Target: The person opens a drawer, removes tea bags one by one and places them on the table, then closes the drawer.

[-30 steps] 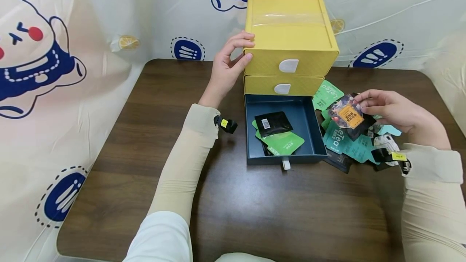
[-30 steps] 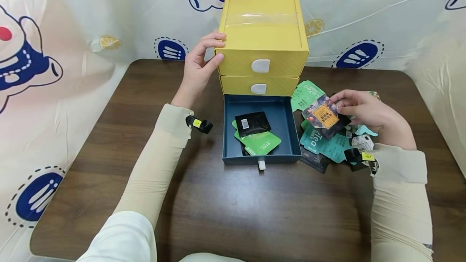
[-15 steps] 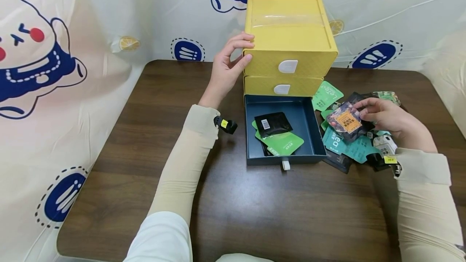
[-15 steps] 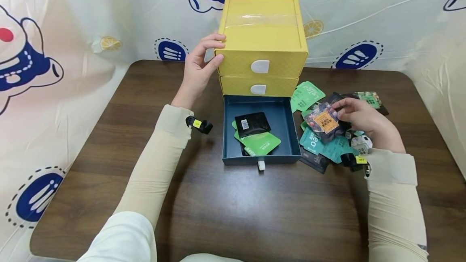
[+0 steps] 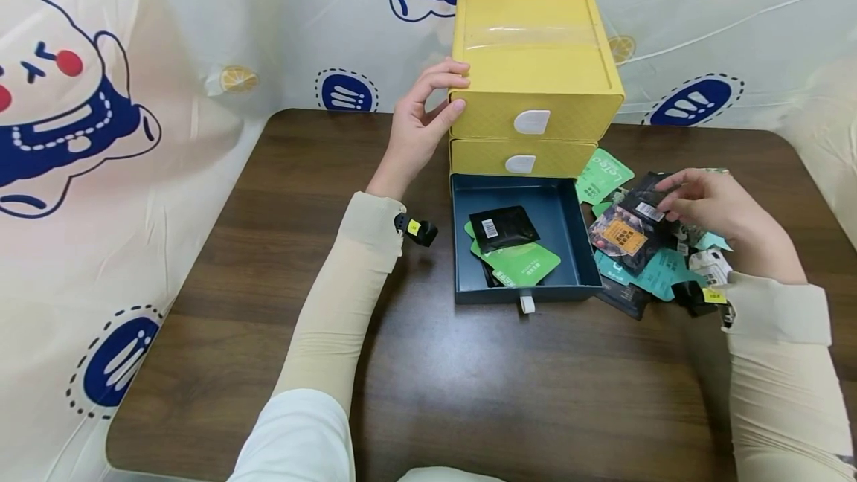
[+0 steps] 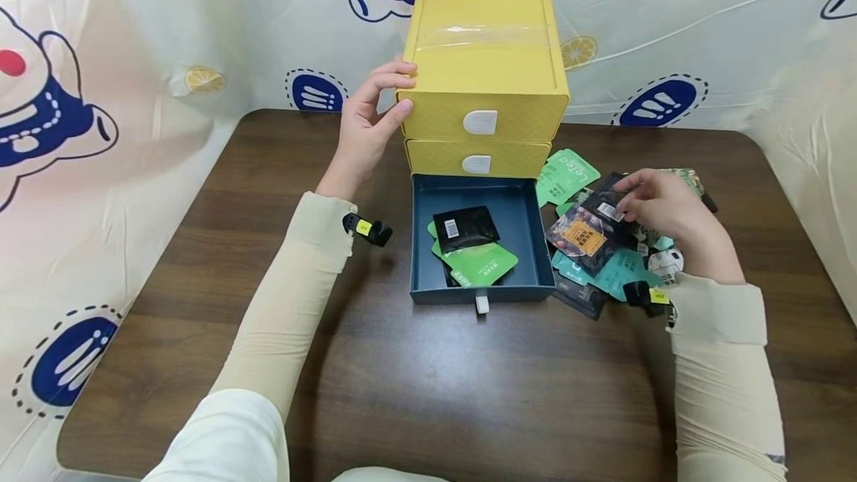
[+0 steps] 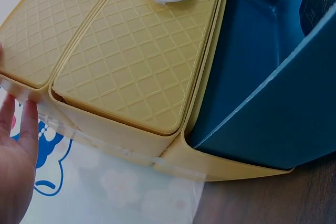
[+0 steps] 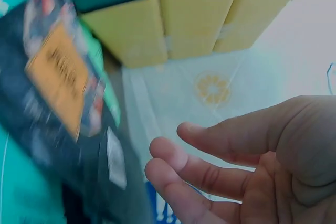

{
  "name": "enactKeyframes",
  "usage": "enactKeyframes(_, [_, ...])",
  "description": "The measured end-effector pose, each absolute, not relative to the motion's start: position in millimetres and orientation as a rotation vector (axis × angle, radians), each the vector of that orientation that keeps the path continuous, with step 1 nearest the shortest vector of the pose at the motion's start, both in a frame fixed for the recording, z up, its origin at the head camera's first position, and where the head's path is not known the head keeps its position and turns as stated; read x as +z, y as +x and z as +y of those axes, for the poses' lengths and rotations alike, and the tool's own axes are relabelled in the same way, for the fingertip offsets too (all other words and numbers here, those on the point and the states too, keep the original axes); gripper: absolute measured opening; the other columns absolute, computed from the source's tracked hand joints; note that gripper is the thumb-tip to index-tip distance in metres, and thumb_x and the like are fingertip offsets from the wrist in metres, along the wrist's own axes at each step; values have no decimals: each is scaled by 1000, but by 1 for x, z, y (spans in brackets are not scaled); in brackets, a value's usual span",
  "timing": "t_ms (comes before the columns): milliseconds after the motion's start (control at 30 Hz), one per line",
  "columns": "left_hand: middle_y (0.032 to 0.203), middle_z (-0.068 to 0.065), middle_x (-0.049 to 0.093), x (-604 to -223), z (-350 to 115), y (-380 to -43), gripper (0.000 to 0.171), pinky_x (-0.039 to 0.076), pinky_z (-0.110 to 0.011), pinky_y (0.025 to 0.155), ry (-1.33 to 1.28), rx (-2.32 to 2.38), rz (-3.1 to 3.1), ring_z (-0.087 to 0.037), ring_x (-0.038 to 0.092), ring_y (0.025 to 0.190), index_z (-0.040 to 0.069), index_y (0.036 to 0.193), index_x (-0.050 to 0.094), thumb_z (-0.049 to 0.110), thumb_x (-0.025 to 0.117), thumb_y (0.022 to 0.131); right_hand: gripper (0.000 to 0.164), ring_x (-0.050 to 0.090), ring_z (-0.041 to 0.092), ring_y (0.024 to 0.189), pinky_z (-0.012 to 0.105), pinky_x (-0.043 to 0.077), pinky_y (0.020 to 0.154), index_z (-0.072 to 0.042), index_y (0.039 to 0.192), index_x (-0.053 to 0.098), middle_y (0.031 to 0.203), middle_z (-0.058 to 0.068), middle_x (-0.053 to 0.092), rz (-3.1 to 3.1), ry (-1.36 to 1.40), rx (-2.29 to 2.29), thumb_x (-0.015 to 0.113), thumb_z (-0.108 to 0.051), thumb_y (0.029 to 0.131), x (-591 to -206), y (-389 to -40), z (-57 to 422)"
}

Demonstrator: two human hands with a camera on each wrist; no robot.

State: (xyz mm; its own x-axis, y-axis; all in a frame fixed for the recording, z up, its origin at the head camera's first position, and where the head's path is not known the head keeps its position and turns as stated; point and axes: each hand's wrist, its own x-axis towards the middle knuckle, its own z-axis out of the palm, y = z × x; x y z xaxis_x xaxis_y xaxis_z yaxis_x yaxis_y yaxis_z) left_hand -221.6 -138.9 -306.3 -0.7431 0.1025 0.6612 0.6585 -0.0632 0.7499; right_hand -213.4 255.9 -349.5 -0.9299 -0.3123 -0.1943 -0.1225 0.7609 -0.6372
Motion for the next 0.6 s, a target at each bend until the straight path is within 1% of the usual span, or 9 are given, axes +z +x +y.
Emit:
enactKeyframes(133, [122, -17, 52, -306, -139, -222, 19, 44, -38, 95, -810, -1859, -1815, -16, 39, 121, -11, 104, 55, -8, 55, 85, 27, 58, 18, 75, 19, 49, 61, 3, 118, 49, 91, 15, 63, 2698, -404, -961, 50, -3, 92, -337, -209, 239])
enactKeyframes(233, [122, -17, 52, -307, -139, -222, 19, 44, -38, 95, -815, -1856, -1813, -17, 39, 121, -11, 104, 55, -8, 55, 85, 26, 59, 16, 76, 17, 48, 61, 1, 117, 52, 90, 12, 63, 2698, -478, -981, 51, -6, 92, -327, -208, 222])
enactKeyframes(300, [122, -17, 51, -307, -139, -222, 19, 44, -39, 95, -820, -1853, -1812, -17, 39, 121, -11, 104, 55, -8, 55, 85, 24, 60, 16, 77, 17, 47, 63, -1, 116, 53, 92, 12, 63, 2686, -532, -992, 51, -7, 93, -321, -208, 210])
enactKeyframes(400, [122, -17, 51, -307, -139, -222, 19, 44, -39, 95, -821, -1852, -1814, -17, 38, 122, -11, 104, 55, -8, 55, 85, 23, 60, 18, 79, 20, 47, 63, -2, 114, 57, 96, 14, 63, 2677, -622, -963, 52, -8, 93, -313, -209, 191])
enactKeyframes(500, [122, -16, 52, -307, -139, -222, 19, 44, -39, 95, -816, -1850, -1818, -16, 38, 122, -11, 104, 55, -8, 55, 85, 22, 59, 20, 81, 22, 48, 65, -1, 111, 61, 100, 16, 63, 2649, -707, -937, 54, -12, 93, -307, -212, 173])
enactKeyframes(600, [121, -16, 52, -307, -138, -221, 18, 44, -38, 94, -817, -1848, -1815, -16, 39, 122, -11, 103, 55, -8, 55, 85, 23, 57, 23, 85, 20, 47, 67, 0, 109, 63, 102, 16, 63, 2602, -774, -926, 55, -14, 92, -305, -215, 157])
